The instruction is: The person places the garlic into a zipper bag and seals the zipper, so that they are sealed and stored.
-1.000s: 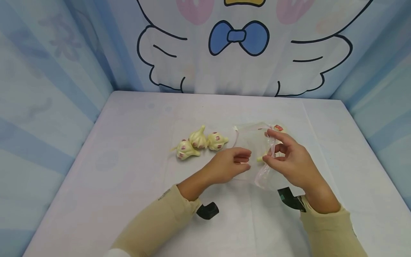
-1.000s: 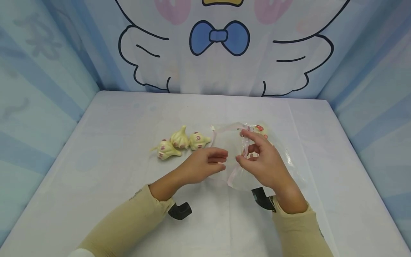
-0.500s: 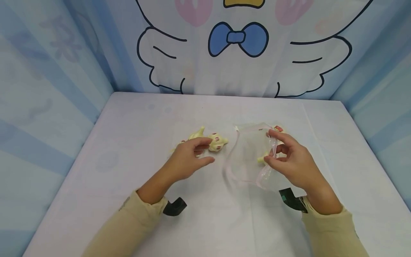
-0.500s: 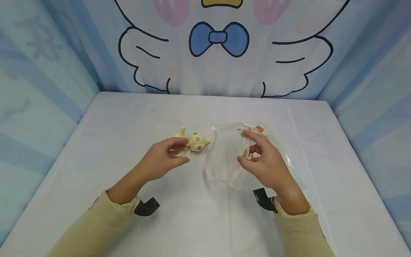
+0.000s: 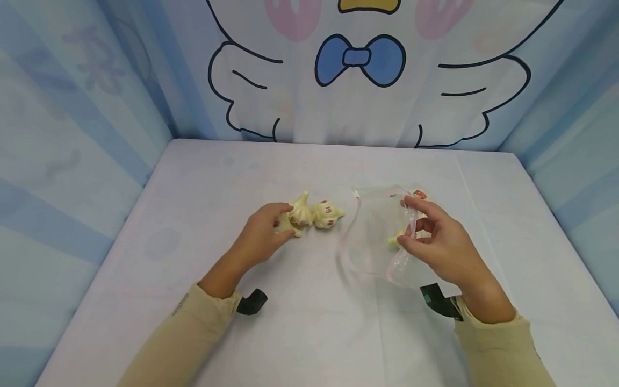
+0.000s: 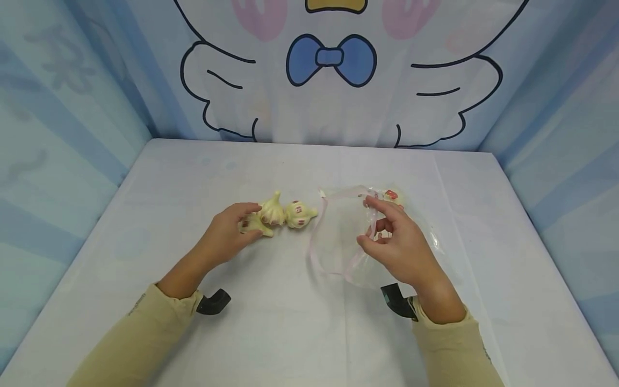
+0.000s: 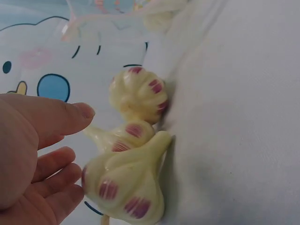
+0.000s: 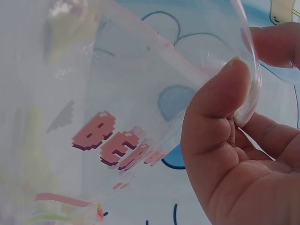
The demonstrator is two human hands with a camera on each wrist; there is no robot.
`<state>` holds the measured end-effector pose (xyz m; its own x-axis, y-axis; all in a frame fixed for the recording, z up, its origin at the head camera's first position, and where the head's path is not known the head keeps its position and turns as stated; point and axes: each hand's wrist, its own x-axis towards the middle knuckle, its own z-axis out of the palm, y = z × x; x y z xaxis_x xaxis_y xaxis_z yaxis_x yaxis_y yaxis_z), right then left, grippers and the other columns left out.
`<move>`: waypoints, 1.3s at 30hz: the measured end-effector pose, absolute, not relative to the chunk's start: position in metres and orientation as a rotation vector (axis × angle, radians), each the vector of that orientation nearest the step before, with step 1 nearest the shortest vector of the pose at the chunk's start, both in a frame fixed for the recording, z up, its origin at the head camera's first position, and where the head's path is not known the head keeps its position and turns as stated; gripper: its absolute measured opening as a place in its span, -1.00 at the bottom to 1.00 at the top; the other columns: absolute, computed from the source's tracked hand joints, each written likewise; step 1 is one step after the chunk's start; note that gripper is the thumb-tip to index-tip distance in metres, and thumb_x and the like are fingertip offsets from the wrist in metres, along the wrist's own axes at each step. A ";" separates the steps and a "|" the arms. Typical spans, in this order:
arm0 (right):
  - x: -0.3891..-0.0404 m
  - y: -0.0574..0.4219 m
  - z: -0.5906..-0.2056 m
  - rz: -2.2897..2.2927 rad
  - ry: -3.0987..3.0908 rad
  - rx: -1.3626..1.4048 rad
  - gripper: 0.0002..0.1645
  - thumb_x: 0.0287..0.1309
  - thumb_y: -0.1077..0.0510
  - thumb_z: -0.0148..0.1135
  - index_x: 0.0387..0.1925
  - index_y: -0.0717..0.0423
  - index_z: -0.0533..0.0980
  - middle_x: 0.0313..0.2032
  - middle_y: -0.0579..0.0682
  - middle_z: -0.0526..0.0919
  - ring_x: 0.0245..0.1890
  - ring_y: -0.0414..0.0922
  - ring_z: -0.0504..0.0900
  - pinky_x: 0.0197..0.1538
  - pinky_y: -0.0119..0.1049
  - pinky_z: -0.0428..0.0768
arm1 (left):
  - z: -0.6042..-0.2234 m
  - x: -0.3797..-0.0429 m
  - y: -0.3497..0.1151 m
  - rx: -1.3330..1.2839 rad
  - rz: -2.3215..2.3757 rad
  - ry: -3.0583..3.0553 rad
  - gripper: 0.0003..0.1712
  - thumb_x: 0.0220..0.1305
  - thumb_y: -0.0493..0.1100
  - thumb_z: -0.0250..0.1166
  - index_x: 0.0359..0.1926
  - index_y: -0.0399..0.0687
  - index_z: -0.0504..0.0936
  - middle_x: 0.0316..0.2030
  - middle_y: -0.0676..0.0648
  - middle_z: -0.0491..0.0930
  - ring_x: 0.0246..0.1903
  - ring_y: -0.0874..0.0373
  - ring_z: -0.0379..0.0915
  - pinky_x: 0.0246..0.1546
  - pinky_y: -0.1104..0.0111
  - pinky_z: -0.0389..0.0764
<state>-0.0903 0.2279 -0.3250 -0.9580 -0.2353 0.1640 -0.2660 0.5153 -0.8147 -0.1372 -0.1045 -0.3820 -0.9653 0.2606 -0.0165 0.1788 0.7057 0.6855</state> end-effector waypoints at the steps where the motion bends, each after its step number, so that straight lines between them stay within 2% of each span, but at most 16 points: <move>1: -0.090 0.228 -0.325 1.462 -2.710 0.442 -0.18 0.16 0.39 0.35 0.43 0.24 0.27 0.29 0.17 0.38 -0.22 -0.26 0.48 -0.31 -0.53 0.61 | -0.385 -0.138 -0.105 0.385 1.094 2.812 -0.39 0.27 -0.22 0.42 0.31 -0.25 0.48 0.31 -0.21 0.41 0.19 -0.09 0.43 0.15 0.10 0.50; 6: -0.090 0.227 -0.325 1.467 -2.715 0.431 -0.18 0.16 0.39 0.35 0.44 0.23 0.27 0.29 0.17 0.38 -0.21 -0.25 0.48 -0.29 -0.52 0.62 | -0.391 -0.139 -0.108 0.470 1.027 2.879 -0.40 0.24 -0.27 0.44 0.26 -0.34 0.50 0.30 -0.27 0.41 0.34 -0.15 0.26 0.30 0.04 0.34; 21: -0.090 0.228 -0.325 1.471 -2.709 0.440 -0.17 0.16 0.39 0.35 0.44 0.22 0.26 0.29 0.18 0.38 -0.22 -0.25 0.48 -0.31 -0.51 0.62 | -0.400 -0.144 -0.124 0.333 1.058 2.912 -0.37 0.19 -0.29 0.45 0.26 -0.40 0.48 0.22 -0.38 0.43 0.26 -0.27 0.29 0.25 -0.04 0.33; 28: -0.090 0.227 -0.324 1.459 -2.717 0.432 -0.17 0.17 0.38 0.36 0.44 0.23 0.26 0.29 0.18 0.38 -0.22 -0.25 0.47 -0.31 -0.51 0.62 | -0.400 -0.143 -0.123 0.214 1.034 2.867 -0.39 0.24 -0.25 0.38 0.30 -0.26 0.50 0.20 -0.38 0.35 0.18 -0.27 0.27 0.09 -0.01 0.43; 39: -0.090 0.227 -0.324 1.453 -2.714 0.438 -0.17 0.16 0.38 0.36 0.44 0.23 0.27 0.29 0.17 0.38 -0.22 -0.24 0.47 -0.31 -0.52 0.61 | -0.393 -0.136 -0.123 0.178 1.099 2.841 -0.60 0.27 -0.17 0.33 0.12 -0.17 0.65 0.13 -0.32 0.37 0.04 -0.16 0.34 -0.01 0.03 0.45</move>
<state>-0.0900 0.2265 -0.3240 -0.9598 -0.2308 0.1596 -0.2608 0.5236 -0.8111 -0.1361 -0.1232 -0.3930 -0.9892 0.1407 -0.0419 0.0759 0.7345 0.6743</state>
